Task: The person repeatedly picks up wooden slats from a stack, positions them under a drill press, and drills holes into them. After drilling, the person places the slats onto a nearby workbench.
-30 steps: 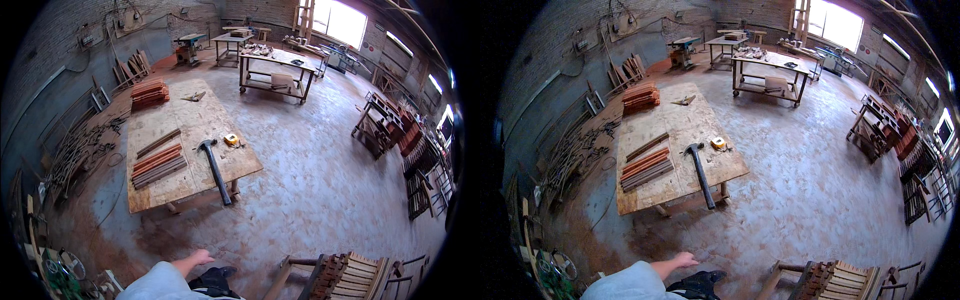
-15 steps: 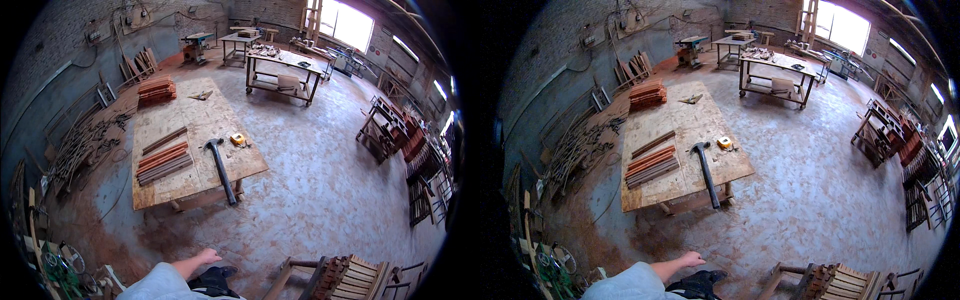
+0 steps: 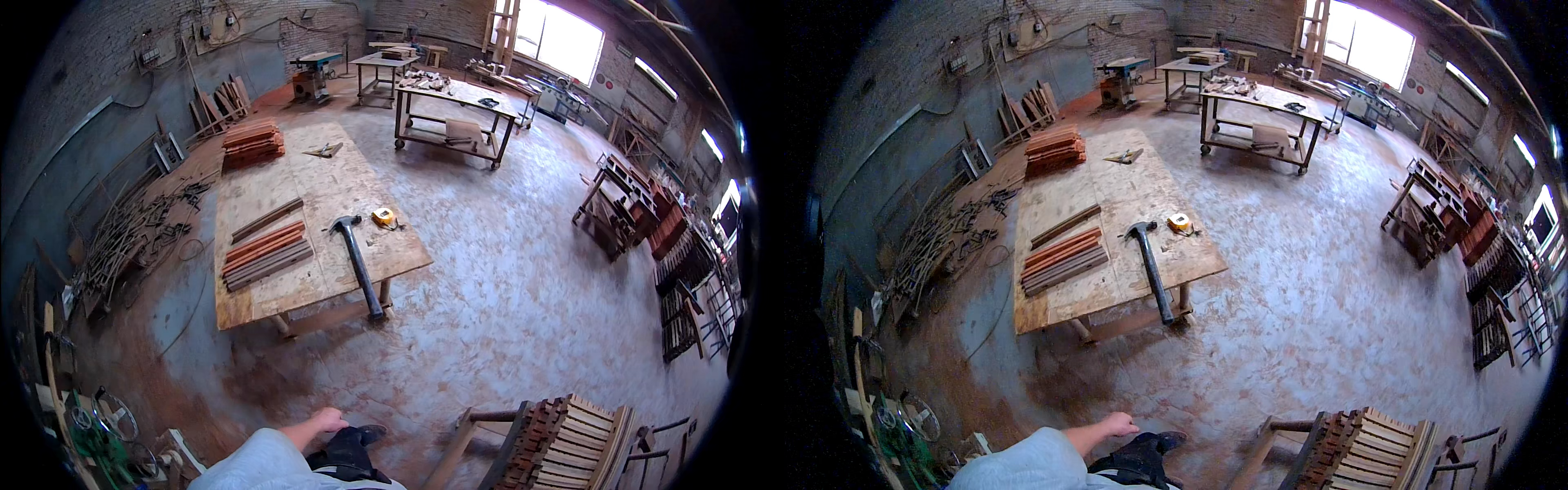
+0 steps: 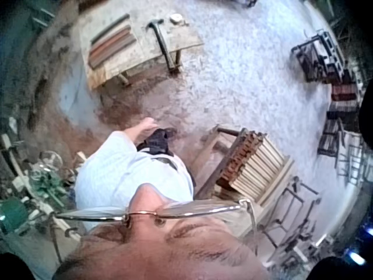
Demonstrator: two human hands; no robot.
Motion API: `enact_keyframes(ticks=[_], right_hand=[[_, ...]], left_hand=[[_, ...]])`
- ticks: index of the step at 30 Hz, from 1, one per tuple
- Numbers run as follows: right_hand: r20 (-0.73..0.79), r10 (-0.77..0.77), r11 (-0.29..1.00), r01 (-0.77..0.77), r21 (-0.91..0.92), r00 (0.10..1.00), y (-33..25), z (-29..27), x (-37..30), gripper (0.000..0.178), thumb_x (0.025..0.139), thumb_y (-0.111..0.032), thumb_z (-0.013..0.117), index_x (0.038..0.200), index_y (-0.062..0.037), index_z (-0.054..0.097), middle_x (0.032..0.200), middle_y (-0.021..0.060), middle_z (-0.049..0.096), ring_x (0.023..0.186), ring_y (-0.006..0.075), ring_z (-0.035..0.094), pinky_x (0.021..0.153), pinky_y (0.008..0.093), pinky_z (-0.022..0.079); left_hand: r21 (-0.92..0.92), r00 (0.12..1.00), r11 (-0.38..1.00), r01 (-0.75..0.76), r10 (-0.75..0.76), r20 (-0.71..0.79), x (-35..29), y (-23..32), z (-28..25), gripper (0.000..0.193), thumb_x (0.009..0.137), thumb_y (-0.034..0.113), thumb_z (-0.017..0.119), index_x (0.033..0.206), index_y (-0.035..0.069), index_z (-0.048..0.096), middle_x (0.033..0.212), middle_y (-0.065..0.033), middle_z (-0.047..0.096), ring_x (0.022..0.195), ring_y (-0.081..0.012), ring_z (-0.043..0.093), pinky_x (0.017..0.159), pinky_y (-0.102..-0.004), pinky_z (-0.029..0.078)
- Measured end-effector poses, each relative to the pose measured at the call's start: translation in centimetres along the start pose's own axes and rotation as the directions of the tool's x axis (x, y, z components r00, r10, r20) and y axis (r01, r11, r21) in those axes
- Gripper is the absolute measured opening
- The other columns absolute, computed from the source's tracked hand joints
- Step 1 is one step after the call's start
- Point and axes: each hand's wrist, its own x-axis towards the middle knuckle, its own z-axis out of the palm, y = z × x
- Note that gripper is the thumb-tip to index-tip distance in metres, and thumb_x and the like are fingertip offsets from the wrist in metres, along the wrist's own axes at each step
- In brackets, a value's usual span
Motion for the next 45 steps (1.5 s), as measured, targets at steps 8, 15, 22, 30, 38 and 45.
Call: enact_keyframes(ticks=[8,15,22,30,38,45], right_hand=[[0.009,0.035,0.999,-0.036,0.040,0.999,0.7,-0.7,-0.5,0.041,0.086,-0.035,0.063,0.102,0.0016,0.054,0.088,0.0175,0.053,0.074,0.0300,0.049,0.064,0.0405,0.040],[0.019,0.062,0.996,-0.063,0.066,0.998,0.4,-0.7,-1.0,0.039,0.087,-0.034,0.063,0.100,0.0013,0.054,0.085,0.0160,0.053,0.070,0.0284,0.049,0.060,0.0392,0.040],[-0.004,0.112,0.990,-0.111,0.088,0.994,0.6,-1.0,-1.7,0.037,0.088,-0.034,0.062,0.098,0.0009,0.054,0.081,0.0145,0.053,0.066,0.0267,0.049,0.056,0.0380,0.039],[-0.026,0.165,0.980,-0.161,0.113,0.986,0.8,-1.0,-2.4,0.035,0.089,-0.033,0.061,0.096,0.0005,0.054,0.077,0.0128,0.053,0.062,0.0248,0.049,0.051,0.0366,0.039],[-0.054,0.257,0.954,-0.244,0.176,0.965,1.1,-0.4,-3.6,0.033,0.090,-0.032,0.061,0.094,0.0001,0.054,0.074,0.0111,0.053,0.057,0.0229,0.049,0.047,0.0353,0.039],[-0.118,0.391,0.897,-0.350,0.269,0.913,2.2,-0.9,-5.7,0.032,0.090,-0.032,0.060,0.092,-0.0002,0.054,0.070,0.0096,0.053,0.053,0.0213,0.048,0.043,0.0340,0.039]], left_hand=[[-0.062,0.997,0.998,0.027,-0.031,-0.072,-2.2,-0.9,0.4,0.047,0.080,0.051,0.056,0.105,0.013,0.070,0.104,-0.0123,0.068,0.101,-0.0304,0.063,0.087,-0.0425,0.048],[-0.066,0.998,0.998,-0.024,0.021,-0.056,1.0,-3.4,3.2,0.047,0.080,0.052,0.057,0.104,0.013,0.071,0.102,-0.0132,0.068,0.098,-0.0315,0.063,0.086,-0.0433,0.049],[-0.111,0.999,0.994,0.013,-0.017,-0.036,-2.0,-0.7,0.4,0.046,0.081,0.052,0.057,0.103,0.013,0.071,0.103,-0.0133,0.068,0.100,-0.0308,0.063,0.087,-0.0429,0.048],[-0.078,1.000,0.997,0.000,-0.001,-0.009,0.8,-1.6,0.9,0.045,0.081,0.050,0.056,0.102,0.013,0.071,0.103,-0.0108,0.068,0.101,-0.0292,0.063,0.087,-0.0438,0.048],[-0.037,0.999,0.998,-0.043,0.044,0.022,4.8,-2.5,0.2,0.048,0.079,0.051,0.056,0.104,0.013,0.070,0.105,-0.0100,0.068,0.102,-0.0290,0.062,0.088,-0.0431,0.048],[0.019,0.992,0.999,-0.043,0.040,0.118,5.1,0.3,-4.0,0.050,0.080,0.054,0.055,0.109,0.015,0.068,0.113,-0.0112,0.065,0.109,-0.0323,0.059,0.093,-0.0437,0.046]])
